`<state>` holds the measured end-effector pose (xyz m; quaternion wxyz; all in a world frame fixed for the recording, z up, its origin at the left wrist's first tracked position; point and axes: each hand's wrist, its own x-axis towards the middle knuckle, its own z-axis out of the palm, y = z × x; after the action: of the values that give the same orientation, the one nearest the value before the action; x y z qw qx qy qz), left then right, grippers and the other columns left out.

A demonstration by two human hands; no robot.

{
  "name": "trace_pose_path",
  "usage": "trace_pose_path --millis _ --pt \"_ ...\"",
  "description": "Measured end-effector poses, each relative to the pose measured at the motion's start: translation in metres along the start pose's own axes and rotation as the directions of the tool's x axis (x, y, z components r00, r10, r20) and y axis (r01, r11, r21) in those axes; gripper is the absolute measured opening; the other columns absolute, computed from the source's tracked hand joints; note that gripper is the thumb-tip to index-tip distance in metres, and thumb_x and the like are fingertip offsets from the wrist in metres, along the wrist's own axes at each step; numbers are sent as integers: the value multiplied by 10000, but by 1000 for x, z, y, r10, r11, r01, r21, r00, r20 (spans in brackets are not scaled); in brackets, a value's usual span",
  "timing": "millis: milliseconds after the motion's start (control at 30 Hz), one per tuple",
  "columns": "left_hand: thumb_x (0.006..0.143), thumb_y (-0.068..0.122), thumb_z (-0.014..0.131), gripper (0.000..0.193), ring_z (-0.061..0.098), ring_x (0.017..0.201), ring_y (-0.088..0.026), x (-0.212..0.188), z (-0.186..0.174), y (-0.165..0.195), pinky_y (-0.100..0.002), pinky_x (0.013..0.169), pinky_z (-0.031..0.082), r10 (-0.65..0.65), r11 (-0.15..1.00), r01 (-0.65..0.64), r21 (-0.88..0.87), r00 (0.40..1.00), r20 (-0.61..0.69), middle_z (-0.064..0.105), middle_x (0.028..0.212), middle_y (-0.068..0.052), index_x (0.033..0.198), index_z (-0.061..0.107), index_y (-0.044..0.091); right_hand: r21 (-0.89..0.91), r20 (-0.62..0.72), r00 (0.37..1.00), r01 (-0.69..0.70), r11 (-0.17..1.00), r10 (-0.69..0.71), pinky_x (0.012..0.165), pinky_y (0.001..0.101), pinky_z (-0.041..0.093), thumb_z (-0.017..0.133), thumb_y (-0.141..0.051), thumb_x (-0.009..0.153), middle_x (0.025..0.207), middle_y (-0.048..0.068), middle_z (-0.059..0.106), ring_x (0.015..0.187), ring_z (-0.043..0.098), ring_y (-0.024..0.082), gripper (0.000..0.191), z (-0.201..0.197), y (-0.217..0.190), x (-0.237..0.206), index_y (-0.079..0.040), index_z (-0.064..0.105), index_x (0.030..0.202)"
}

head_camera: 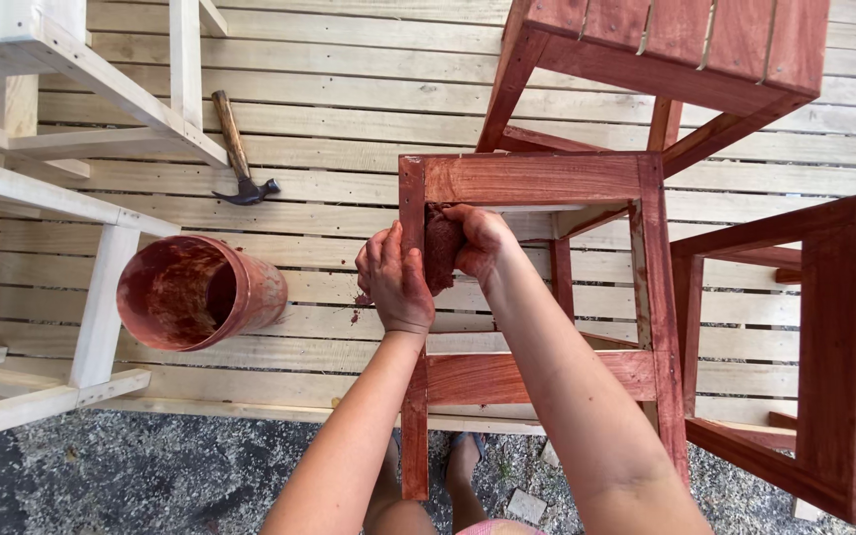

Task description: The person applies a red wood stain to unfinished wooden stool frames. They dip a cloth into a bucket of stain and wipe it over the legs, rails and seat edges of the stools, working on one stool at a time and turning stools to reach different surfaces.

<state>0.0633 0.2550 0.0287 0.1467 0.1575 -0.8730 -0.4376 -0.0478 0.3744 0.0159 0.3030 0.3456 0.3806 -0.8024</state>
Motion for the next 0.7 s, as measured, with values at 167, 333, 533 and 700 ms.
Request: trace_pose_path --millis 167,333,533,700 --pt "971 449 413 620 385 1342 -320 1 0 1 -483 1174 263 -2 1000 2 -10 1000 3 539 1393 -72 1405 590 43 366 -184 983 81 927 -13 1090 628 481 281 -123 1033 1357 292 599 1211 653 403 417 -27 -27 -24 85 502 1320" --pt "963 406 454 573 390 1345 -326 2 2 -1 -490 1152 254 12 1000 -12 17 1000 -17 544 1387 -81 1386 600 48 621 -342 935 298 725 -92 1111 593 443 260 -146 1079 1500 335 458 1399 530 436 449 -87 -77 -65 40 387 1468" --pt "966 394 446 566 400 1339 -328 2 2 -2 -481 1153 267 26 999 -25 30 999 -30 550 1378 -87 1385 609 51 534 -475 837 519 668 -272 1129 610 395 427 -268 1008 1483 244 475 1382 474 415 492 -107 -93 -97 -58 440 1452" --pt "951 406 444 590 404 1326 -313 3 3 -2 -465 1149 270 -9 1000 8 -16 1000 -28 563 1357 -67 1379 625 41 496 -305 902 423 758 -304 1051 594 527 676 -249 884 1305 161 616 1222 628 379 435 -83 -75 -100 -93 556 1271"
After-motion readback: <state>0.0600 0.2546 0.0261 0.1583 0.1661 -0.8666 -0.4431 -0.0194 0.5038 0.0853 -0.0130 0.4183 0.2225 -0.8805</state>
